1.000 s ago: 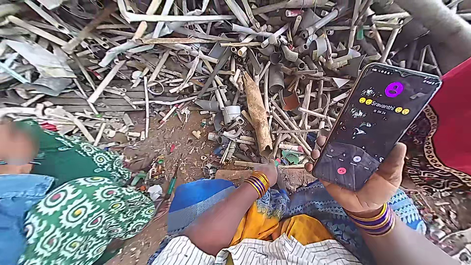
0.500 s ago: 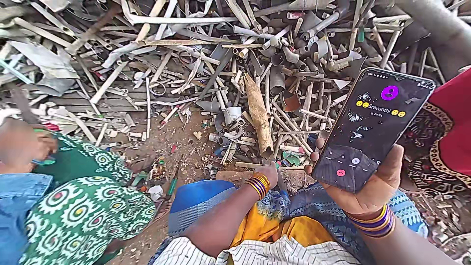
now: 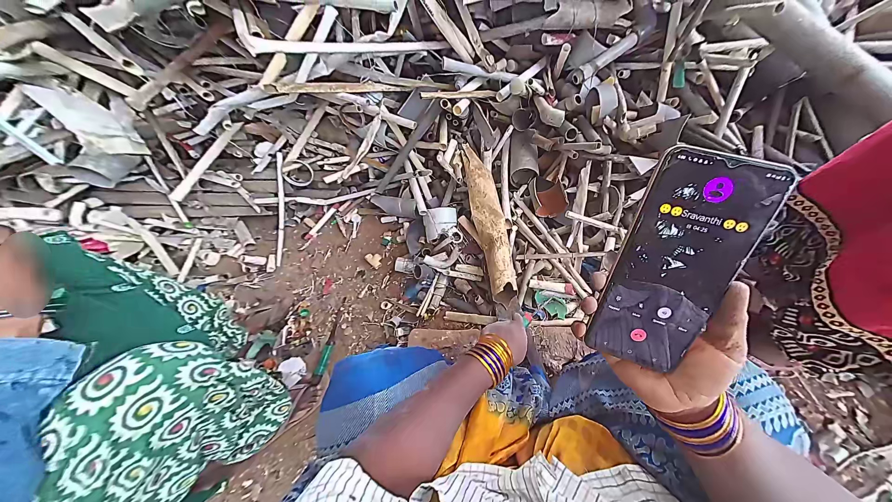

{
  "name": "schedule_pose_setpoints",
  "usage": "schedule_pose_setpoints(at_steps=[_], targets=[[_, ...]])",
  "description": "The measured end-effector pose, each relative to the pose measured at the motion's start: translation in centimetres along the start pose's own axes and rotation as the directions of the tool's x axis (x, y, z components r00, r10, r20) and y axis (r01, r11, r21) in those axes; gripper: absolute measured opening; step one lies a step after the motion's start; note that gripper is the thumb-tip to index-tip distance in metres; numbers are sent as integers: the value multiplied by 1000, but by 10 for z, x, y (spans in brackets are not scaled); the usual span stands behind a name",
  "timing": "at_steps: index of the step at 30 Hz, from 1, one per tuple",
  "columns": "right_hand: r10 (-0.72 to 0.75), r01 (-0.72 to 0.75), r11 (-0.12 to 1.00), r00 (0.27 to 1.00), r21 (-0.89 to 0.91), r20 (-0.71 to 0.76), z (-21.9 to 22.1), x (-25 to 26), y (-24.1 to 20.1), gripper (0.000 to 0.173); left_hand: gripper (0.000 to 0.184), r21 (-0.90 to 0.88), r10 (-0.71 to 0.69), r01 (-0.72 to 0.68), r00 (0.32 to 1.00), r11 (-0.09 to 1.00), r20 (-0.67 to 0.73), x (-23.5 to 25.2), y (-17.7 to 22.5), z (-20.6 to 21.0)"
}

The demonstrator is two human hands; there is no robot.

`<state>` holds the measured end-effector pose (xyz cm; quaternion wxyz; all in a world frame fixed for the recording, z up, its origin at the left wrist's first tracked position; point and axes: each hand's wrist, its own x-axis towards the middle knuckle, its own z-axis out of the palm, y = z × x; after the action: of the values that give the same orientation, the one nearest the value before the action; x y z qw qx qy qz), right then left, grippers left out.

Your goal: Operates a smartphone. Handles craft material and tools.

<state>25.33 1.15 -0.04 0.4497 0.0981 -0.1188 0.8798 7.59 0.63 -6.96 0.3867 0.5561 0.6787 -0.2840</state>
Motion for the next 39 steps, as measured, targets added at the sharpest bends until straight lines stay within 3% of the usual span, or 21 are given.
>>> schedule_pose_setpoints(at_steps=[39], targets=[[2, -2, 1000, 1000, -16, -6, -2, -3, 2, 64, 55, 72, 26, -27, 999, 997, 23, -1, -1, 4]])
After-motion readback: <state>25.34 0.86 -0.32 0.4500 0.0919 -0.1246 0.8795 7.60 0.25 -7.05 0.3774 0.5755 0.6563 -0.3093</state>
